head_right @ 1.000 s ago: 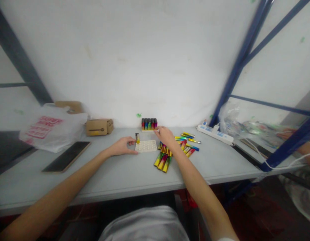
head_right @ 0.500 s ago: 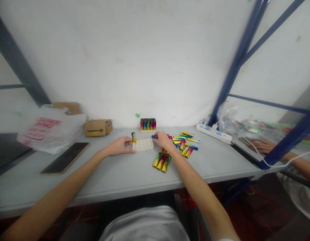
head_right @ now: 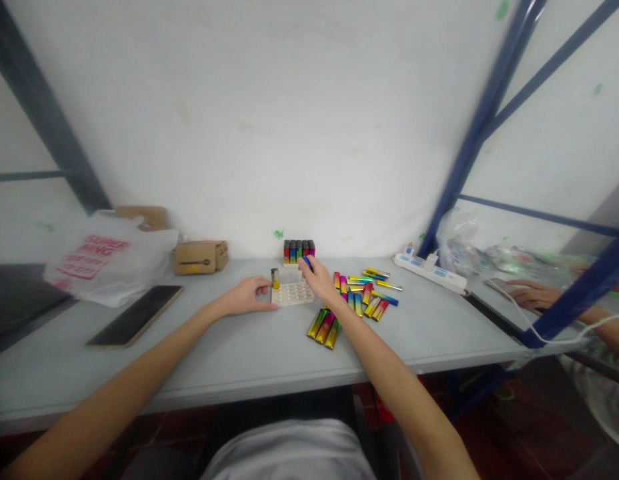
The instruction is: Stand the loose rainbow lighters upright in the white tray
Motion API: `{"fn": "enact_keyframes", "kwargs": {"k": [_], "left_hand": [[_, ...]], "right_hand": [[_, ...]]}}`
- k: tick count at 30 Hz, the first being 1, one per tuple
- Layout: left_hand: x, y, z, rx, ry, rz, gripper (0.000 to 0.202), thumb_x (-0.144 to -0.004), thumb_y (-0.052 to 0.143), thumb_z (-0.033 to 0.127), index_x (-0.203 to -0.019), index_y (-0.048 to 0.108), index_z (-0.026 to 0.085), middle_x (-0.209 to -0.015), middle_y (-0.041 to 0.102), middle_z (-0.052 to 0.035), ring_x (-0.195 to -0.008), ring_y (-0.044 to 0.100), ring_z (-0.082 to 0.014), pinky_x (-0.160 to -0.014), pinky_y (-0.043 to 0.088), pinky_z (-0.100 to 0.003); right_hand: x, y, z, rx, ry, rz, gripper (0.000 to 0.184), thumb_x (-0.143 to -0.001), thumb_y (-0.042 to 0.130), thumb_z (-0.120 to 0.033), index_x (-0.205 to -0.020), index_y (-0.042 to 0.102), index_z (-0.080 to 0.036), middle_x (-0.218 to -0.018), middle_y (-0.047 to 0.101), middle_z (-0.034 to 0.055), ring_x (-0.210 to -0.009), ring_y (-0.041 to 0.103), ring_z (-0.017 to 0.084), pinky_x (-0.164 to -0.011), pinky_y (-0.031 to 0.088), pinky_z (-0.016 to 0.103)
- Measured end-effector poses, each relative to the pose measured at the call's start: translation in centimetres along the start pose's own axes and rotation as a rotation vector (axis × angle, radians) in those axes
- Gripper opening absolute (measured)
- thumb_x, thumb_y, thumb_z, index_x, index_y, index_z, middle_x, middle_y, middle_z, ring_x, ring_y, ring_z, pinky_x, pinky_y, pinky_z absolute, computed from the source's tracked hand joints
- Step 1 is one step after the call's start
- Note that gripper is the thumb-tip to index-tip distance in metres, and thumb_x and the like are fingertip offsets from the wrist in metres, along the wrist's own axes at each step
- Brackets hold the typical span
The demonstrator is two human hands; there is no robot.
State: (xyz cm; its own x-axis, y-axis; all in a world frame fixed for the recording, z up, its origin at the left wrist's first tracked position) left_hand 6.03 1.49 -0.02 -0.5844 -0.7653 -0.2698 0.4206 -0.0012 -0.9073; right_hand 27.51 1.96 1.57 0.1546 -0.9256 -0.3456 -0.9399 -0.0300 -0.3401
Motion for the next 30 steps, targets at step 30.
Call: {"fn": "enact_keyframes", "kwargs": {"k": [30], "left_hand": [[0.0,0.1,0.2,0.008,0.000,0.007,0.057,-0.067,0.068,0.071,-0.082,0.067,0.016,-0.075,0.058,-0.0015,-0.067,0.052,-0.0177,-0.063,0.036,-0.028]], "right_hand": [[0.8,2.0,-1.1,0.515,-0.367,0.013,0.043,-0.100,0.045,-0.051,-0.073,0.056,-0.019,-0.066,0.055,0.0003,-0.063,0.050,0.015,-0.064,0.036,0.026]]}}
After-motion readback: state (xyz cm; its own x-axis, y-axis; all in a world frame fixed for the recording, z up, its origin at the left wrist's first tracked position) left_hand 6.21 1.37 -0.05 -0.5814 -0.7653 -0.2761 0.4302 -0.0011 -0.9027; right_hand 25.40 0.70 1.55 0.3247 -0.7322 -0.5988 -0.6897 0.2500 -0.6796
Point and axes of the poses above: each hand's wrist, its own x-axis away from the middle knuckle, its own y-axis out of the palm, z = x × y, the point moved 4 cm from there along -x, towards the middle knuckle
